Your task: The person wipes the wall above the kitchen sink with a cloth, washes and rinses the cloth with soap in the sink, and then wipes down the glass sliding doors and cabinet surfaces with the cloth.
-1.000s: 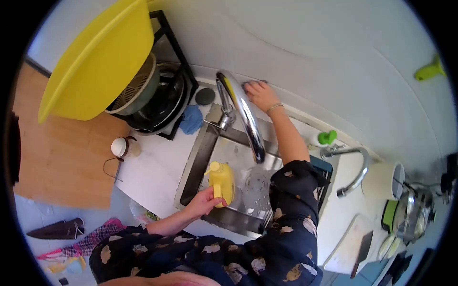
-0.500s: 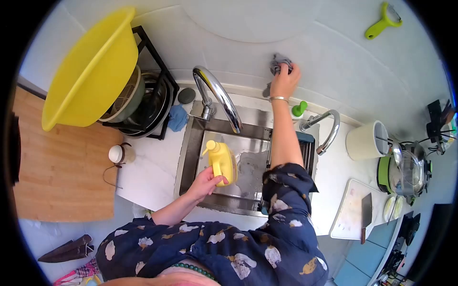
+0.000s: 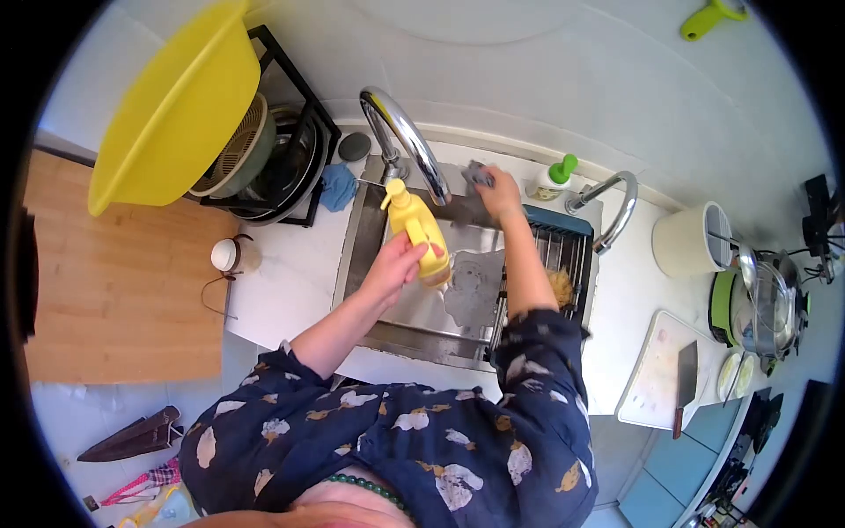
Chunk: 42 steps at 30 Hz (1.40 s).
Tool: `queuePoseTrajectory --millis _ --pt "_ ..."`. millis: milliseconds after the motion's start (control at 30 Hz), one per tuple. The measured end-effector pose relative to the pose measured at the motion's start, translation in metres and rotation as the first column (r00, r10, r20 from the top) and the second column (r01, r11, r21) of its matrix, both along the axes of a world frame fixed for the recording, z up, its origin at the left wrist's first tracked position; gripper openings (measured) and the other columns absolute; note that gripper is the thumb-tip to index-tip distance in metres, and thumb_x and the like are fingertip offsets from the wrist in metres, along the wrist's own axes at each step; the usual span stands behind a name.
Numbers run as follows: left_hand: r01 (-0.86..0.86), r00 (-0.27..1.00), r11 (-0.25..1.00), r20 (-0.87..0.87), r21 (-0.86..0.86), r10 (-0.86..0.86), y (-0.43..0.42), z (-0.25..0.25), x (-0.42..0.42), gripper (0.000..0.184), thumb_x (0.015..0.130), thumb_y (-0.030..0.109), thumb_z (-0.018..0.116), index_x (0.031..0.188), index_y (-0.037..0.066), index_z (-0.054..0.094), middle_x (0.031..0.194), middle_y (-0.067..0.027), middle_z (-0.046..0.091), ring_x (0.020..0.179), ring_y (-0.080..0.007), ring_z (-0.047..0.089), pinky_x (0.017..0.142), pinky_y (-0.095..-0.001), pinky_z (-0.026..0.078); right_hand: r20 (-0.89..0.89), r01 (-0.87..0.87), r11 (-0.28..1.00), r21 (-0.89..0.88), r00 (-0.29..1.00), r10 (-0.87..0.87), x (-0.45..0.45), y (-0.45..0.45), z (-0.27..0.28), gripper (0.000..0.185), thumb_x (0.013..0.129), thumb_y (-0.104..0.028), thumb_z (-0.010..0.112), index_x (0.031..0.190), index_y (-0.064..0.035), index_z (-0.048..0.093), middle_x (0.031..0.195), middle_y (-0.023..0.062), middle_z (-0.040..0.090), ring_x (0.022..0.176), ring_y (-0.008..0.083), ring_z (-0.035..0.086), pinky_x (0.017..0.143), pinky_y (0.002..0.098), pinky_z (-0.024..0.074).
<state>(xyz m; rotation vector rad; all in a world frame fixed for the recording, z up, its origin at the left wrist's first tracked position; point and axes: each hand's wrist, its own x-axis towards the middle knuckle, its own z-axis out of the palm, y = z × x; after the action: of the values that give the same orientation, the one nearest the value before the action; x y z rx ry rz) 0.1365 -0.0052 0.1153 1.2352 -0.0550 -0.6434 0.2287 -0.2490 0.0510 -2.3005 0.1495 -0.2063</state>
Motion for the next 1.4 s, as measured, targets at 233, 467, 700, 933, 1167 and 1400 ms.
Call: queuePoseTrajectory --millis 233,467,700,933,1167,1400 --pt "-0.130 0.990 0.942 0.005 -0.310 0.138 -0.063 0.005 0.044 0.011 0.090 0.007 0.046 0.099 0.001 0.047 0.100 -0.0135 0.063 0.049 -0.0057 0.042 0.046 -0.0193 0.036 -0.112 0.303 0.820 0.485 0.952 -0.286 -0.162 -0.009 0.032 0.029 0.073 -0.007 0.067 0.102 -0.0057 0.059 0.090 0.0052 0.061 0.081 0.0137 0.054 0.075 0.0264 0.0441" --pt "-0.285 0.940 0.898 0.084 -0.335 0.330 -0.131 0.008 0.099 0.015 0.090 0.006 0.046 0.104 0.001 0.046 0.112 -0.0159 0.059 0.056 -0.0082 0.049 0.051 -0.0214 0.044 -0.203 0.345 0.611 0.713 0.935 -0.291 -0.233 0.016 0.041 0.029 0.077 -0.003 0.064 0.105 -0.0050 0.058 0.089 0.0011 0.058 0.081 0.0090 0.052 0.071 0.0215 0.0430" --pt "-0.364 0.897 0.872 0.130 -0.327 0.423 -0.162 0.024 0.141 0.012 0.091 0.007 0.046 0.101 0.003 0.042 0.099 -0.0117 0.062 0.058 -0.0132 0.056 0.051 -0.0240 0.047 -0.173 0.249 0.592 0.766 0.968 -0.183 -0.249 0.040 0.058 0.028 0.075 -0.003 0.066 0.102 -0.0054 0.058 0.089 0.0006 0.059 0.081 0.0091 0.053 0.072 0.0226 0.0446" --pt "-0.444 0.871 0.831 0.057 -0.336 0.488 -0.182 0.015 0.176 0.019 0.090 0.006 0.045 0.104 0.006 0.030 0.100 -0.0120 0.052 0.070 -0.0230 0.063 0.058 -0.0295 0.052 0.023 0.041 0.754 0.656 0.997 -0.074 -0.215 0.023 0.121 0.029 0.075 -0.006 0.065 0.102 -0.0051 0.057 0.089 0.0006 0.057 0.084 0.0088 0.052 0.076 0.0228 0.0431" --pt "-0.284 0.937 0.826 0.043 -0.487 0.348 -0.163 0.007 0.157 0.024 0.090 0.004 0.044 0.113 0.006 0.037 0.110 -0.0100 0.047 0.090 -0.0248 0.060 0.073 -0.0312 0.051 0.608 0.019 0.999 0.029 0.794 -0.032 -0.123 -0.054 0.244 0.033 0.068 0.001 0.061 0.099 -0.0093 0.061 0.104 0.0105 0.056 0.097 0.0265 0.054 0.084 0.0338 0.0444" --pt "-0.173 0.958 0.976 0.207 -0.130 0.197 -0.144 -0.013 0.070 0.031 0.089 0.005 0.048 0.120 0.004 0.044 0.116 -0.0092 0.054 0.085 -0.0167 0.061 0.068 -0.0259 0.049 0.779 0.526 0.588 -0.614 0.523 0.346 0.028 -0.149 0.295 0.035 0.074 -0.001 0.054 0.106 -0.0158 0.061 0.127 0.0073 0.047 0.116 0.0284 0.046 0.093 0.0399 0.0405"
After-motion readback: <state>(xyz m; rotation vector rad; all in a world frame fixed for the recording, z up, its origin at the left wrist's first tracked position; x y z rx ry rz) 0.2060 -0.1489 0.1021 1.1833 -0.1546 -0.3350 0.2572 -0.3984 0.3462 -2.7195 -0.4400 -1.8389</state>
